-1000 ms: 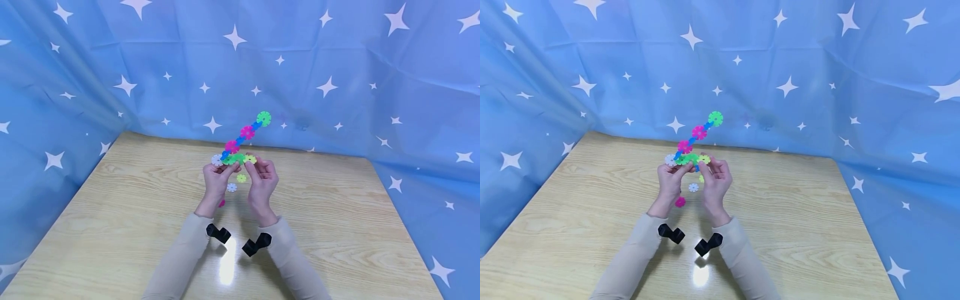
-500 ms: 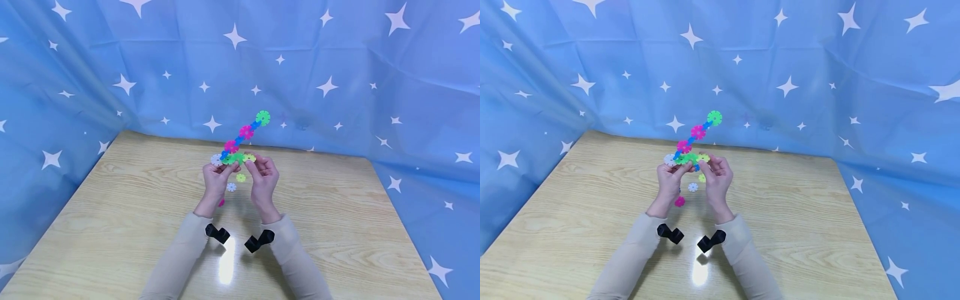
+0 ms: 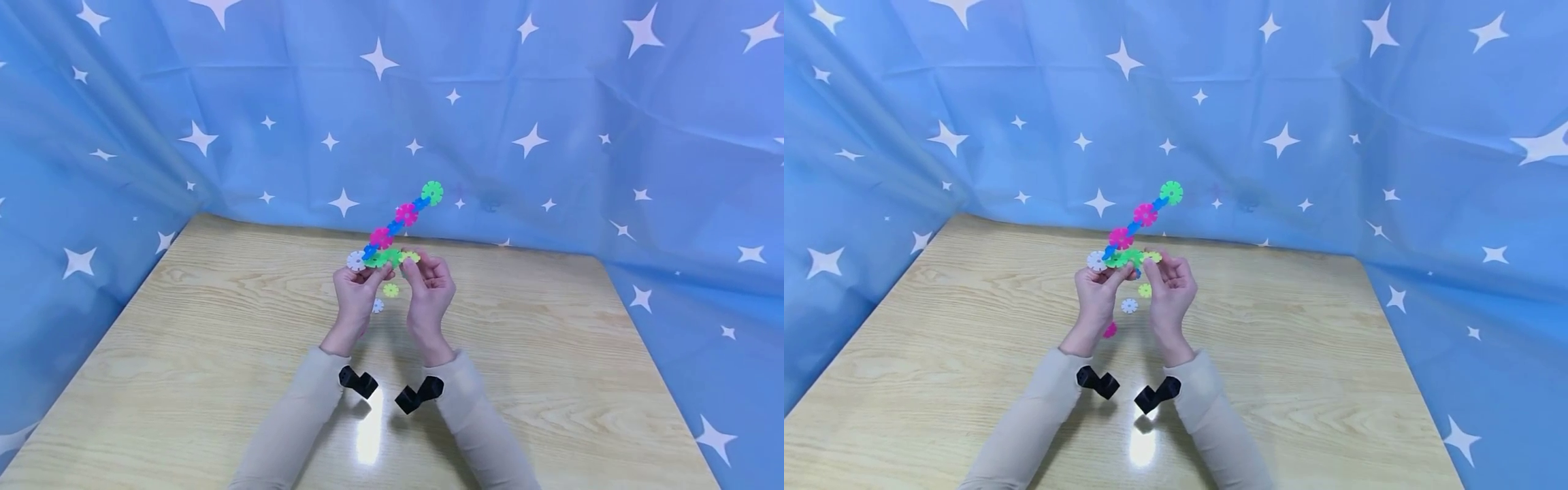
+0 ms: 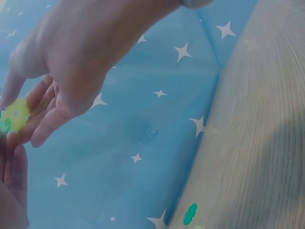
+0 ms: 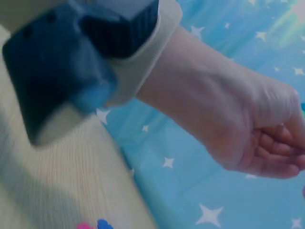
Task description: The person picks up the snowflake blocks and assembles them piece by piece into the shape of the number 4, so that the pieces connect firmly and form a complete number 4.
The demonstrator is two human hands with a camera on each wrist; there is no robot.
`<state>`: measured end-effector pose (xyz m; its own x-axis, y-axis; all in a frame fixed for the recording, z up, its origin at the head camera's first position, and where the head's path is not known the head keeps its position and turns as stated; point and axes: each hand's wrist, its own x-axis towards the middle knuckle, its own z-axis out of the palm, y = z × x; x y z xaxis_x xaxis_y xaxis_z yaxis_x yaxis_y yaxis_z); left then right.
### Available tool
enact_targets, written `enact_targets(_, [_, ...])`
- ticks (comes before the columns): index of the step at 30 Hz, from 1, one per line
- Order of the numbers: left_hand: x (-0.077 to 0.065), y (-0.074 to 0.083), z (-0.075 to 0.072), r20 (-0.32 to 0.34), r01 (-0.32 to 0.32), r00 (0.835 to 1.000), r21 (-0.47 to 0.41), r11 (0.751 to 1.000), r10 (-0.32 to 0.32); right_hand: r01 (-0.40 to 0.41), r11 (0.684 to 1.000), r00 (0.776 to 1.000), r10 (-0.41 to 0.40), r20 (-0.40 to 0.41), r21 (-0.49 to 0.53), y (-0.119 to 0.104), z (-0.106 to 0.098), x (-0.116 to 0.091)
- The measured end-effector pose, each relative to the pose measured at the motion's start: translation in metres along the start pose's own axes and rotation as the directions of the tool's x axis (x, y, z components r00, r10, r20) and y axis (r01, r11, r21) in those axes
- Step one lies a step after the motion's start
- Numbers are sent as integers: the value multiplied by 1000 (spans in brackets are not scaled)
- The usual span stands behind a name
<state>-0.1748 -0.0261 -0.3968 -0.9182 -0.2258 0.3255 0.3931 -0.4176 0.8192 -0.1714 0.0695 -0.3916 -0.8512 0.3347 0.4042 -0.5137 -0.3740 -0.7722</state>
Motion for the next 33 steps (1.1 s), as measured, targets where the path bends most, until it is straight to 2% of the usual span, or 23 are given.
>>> enact_targets(8, [-1,3,1,-7,-50,999,36,998,50,21,999,1000,-21,7,27,2,5,0])
enact_targets(13, [1,3,-1,-5,-62,998,26,998,62,18,1000,999,-18,30,-25,0,5,0])
enact_targets(16, [3,4,-3,-2,-80,997,43,996,80,39,996,994,-31,102,-75,-2,0,2])
enact_targets(20, [7,8,-6,14,-96,995,81,992,95,66,991,973,-38,230,-114,-1,-16,11])
enact_targets(22, [8,9,-8,23,-87,996,75,993,86,32,985,965,14,263,-172,5,-27,18])
enact_targets(23, [8,10,-9,23,-79,997,68,995,78,7,973,963,56,264,-232,9,-33,23])
enact_targets(24, [8,9,-11,23,-75,997,57,996,73,-26,952,960,110,259,-306,14,-38,28])
enact_targets(25, [9,9,-13,19,-69,997,50,996,68,-59,918,953,168,250,-392,19,-43,33])
enact_targets(26, [9,9,-14,15,-64,998,39,997,63,-78,867,945,222,242,-492,25,-47,37])
enact_targets(28, [9,9,-17,10,-59,998,19,998,59,-103,736,922,322,213,-669,37,-56,46])
enact_targets(30, [10,9,-20,14,-65,998,2,998,65,-95,608,900,390,192,-788,49,-64,53])
enact_targets(32, [11,9,-22,20,-63,998,-18,998,63,-76,509,879,440,183,-858,59,-70,59])
enact_targets(33, [12,10,-23,23,-60,998,-28,998,60,-75,479,867,464,180,-875,64,-72,61])
